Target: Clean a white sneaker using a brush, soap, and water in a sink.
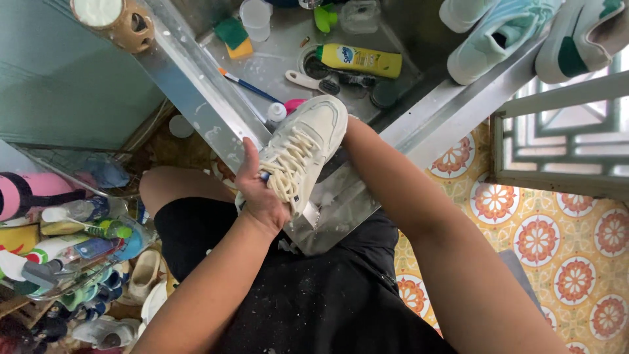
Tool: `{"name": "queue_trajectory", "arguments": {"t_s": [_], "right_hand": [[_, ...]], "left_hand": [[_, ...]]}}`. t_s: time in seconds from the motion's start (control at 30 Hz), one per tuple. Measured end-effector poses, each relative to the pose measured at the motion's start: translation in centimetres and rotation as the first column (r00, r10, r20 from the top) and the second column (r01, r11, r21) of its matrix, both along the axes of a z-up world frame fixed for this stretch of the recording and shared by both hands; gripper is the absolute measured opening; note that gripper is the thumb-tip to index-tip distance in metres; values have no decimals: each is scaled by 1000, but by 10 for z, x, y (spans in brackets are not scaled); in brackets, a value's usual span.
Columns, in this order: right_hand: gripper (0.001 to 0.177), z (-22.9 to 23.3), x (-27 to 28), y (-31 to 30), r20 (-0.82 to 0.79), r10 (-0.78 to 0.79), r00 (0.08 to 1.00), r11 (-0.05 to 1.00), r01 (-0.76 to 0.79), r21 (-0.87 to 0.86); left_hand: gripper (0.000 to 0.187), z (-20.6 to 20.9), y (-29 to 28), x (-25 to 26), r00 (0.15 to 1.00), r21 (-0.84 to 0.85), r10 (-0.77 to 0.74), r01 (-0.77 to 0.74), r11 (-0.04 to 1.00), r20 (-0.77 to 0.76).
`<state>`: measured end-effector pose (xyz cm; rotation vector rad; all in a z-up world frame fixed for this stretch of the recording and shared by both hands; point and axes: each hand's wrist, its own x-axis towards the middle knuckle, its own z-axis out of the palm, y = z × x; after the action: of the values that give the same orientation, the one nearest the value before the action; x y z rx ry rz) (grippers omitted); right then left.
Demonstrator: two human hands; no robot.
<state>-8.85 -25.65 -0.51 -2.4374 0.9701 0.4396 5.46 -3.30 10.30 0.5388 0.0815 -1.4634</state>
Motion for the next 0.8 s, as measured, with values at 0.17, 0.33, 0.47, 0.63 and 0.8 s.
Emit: {"name": "queue_trajectory", "arguments": {"t_s": [0.17,0.33,0.47,0.63,0.8], "right_hand": [[37,44,-7,5,12,-84,996,996,84,-36],[24,143,-54,41,445,-349,825,910,411,-49],[21,170,-63,79,726,-324,606,896,443,30],[19,158,-46,97,785,-84,614,966,245,-88],[20,144,-43,100,745,-119,656,915,363,-173]], "left_hand": [[98,4,-1,-1,999,3,42,-42,999,-9],[92,-4,0,-3,993,49,103,-106,993,60],[90,-1,0,-3,997,0,71,-71,997,-7],[94,0,-1,-2,998,-52,11,-14,999,-55],[96,-6,0,-1,1000,44,16,-16,999,17]]}}
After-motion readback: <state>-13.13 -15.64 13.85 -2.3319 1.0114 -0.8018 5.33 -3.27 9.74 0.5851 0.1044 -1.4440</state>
